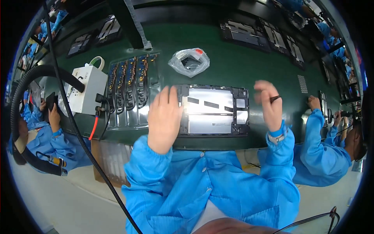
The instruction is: The person assembles electronic components and connects ribbon cables on a tablet screen module, using tweezers and a stylus tool.
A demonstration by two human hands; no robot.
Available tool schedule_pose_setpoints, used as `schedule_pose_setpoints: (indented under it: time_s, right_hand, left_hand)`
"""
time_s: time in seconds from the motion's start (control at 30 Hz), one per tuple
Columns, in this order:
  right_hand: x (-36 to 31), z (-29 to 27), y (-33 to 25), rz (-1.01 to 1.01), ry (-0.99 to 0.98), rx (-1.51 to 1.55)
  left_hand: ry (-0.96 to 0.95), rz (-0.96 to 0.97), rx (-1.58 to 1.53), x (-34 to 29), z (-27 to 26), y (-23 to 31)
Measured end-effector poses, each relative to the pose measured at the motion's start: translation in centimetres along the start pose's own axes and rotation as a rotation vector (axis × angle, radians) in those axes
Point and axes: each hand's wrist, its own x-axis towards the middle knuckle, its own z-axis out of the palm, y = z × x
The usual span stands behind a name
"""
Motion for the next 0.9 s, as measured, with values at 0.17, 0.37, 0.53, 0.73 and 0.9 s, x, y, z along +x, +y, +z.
schedule_pose_setpoints:
  time_s: [0.17,0.37,0.53,0.73,0.9]
  right_hand:
    - [7.9,8.5,-1.0,-0.018,-0.313,0.342]
    - [9.5,14.4,3.0,0.285,-0.411,0.6]
    - [9.5,14.6,3.8,0.14,-0.408,0.37]
    - [9.2,14.6,3.2,0.163,-0.456,0.213]
    - [8.9,14.3,3.3,0.152,-0.451,0.168]
  left_hand:
    - [0.1,0.211,0.081,5.1,5.0,-2.0]
    - [0.049,0.168,0.054,5.6,7.5,-2.6]
    - [0.119,0.148,-0.042,5.5,7.9,-3.1]
    - [0.016,0.096,-0.074,5.3,7.6,-3.1]
    - [-0.011,0.088,-0.09,5.2,7.6,-2.7]
